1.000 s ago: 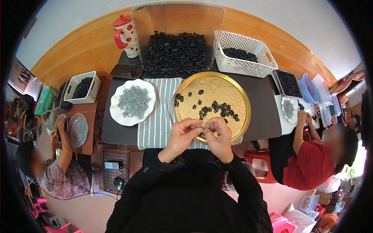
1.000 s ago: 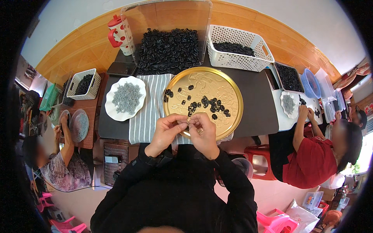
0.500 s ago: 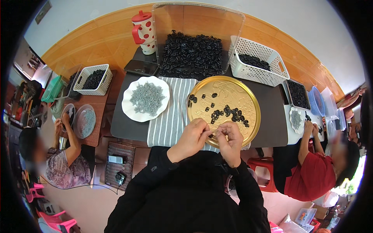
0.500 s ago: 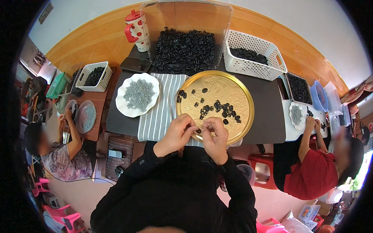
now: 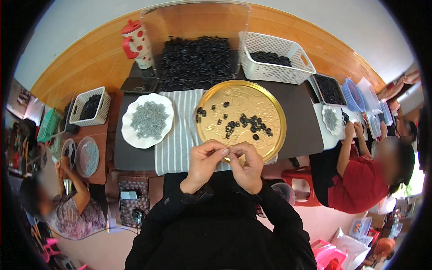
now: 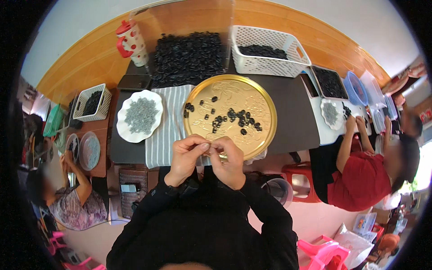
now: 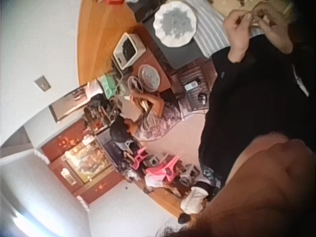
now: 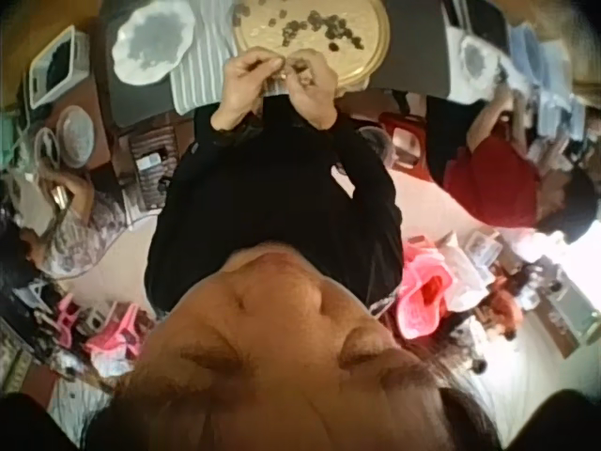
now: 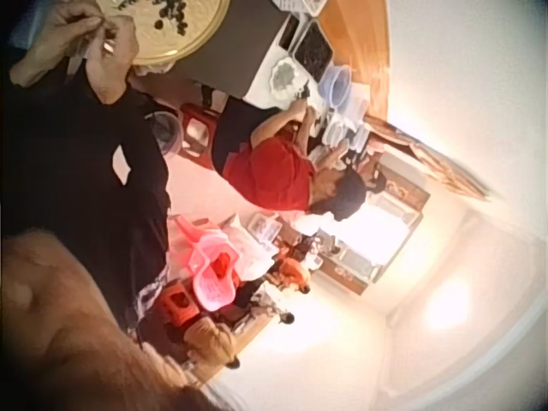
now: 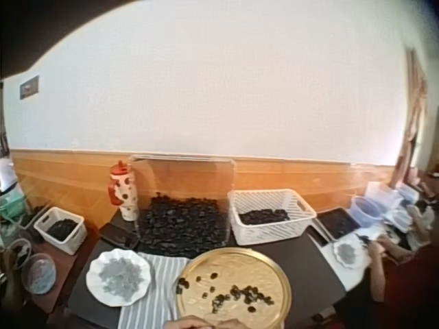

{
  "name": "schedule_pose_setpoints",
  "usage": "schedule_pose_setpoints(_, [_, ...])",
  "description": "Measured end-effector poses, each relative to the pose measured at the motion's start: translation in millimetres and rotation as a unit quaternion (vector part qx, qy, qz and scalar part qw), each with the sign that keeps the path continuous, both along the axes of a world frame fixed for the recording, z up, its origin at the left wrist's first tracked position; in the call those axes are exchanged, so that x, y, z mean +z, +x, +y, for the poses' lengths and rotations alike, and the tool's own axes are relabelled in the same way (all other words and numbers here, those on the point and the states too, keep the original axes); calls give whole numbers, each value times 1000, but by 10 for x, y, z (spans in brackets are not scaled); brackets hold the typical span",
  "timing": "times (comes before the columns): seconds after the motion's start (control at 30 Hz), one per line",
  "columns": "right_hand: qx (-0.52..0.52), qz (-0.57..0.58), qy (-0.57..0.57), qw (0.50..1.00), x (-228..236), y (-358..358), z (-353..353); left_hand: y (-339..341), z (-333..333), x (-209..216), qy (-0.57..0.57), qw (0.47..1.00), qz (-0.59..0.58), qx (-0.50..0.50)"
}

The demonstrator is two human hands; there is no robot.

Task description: The person assembles small plastic components by hand, fitting the pieces together and picking up parts from a tray.

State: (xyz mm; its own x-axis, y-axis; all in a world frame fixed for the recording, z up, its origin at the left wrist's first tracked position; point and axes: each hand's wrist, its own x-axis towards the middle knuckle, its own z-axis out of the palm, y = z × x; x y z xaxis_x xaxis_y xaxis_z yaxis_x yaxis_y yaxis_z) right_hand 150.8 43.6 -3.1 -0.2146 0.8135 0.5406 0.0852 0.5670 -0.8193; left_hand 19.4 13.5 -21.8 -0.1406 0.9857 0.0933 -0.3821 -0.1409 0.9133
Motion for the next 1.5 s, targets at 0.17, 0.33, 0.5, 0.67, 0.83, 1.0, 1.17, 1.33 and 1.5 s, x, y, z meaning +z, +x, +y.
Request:
schedule_pose_setpoints(0.17, [28, -122, 91, 988, 73, 333, 231, -23, -28, -29, -30, 999, -5, -12])
schedule_pose_setpoints(0.33, [-82, -245, 43, 965, 114, 851, 646, -147, -40, -122, -56, 998, -4, 5])
schedule_pose_setpoints(0.5, [-23, -325, 86, 941, 9, 786, 611, -123, -72, -129, -65, 998, -16, 1])
schedule_pose_setpoints(0.67, [-44, -342, 75, 936, -47, 759, 605, -162, -100, -142, -79, 997, -8, 5])
schedule_pose_setpoints(0.83, [119, -386, 49, 914, 13, 685, 516, -144, -120, -152, -77, 997, -6, -1])
schedule_pose_setpoints(1.0, [167, -391, 70, 902, 45, 667, 491, -131, -119, -151, -81, 997, 3, -4])
schedule_pose_setpoints(1.17, [71, -425, 95, 897, 51, 678, 537, -123, -120, -127, -88, 996, 7, 1])
schedule_pose_setpoints(1.33, [64, -405, 88, 908, 93, 625, 643, -135, -130, -136, -86, 996, 5, -3])
schedule_pose_setpoints(1.5, [79, -452, 113, 881, 136, 402, 781, -125, -126, -157, -92, 996, 5, 5])
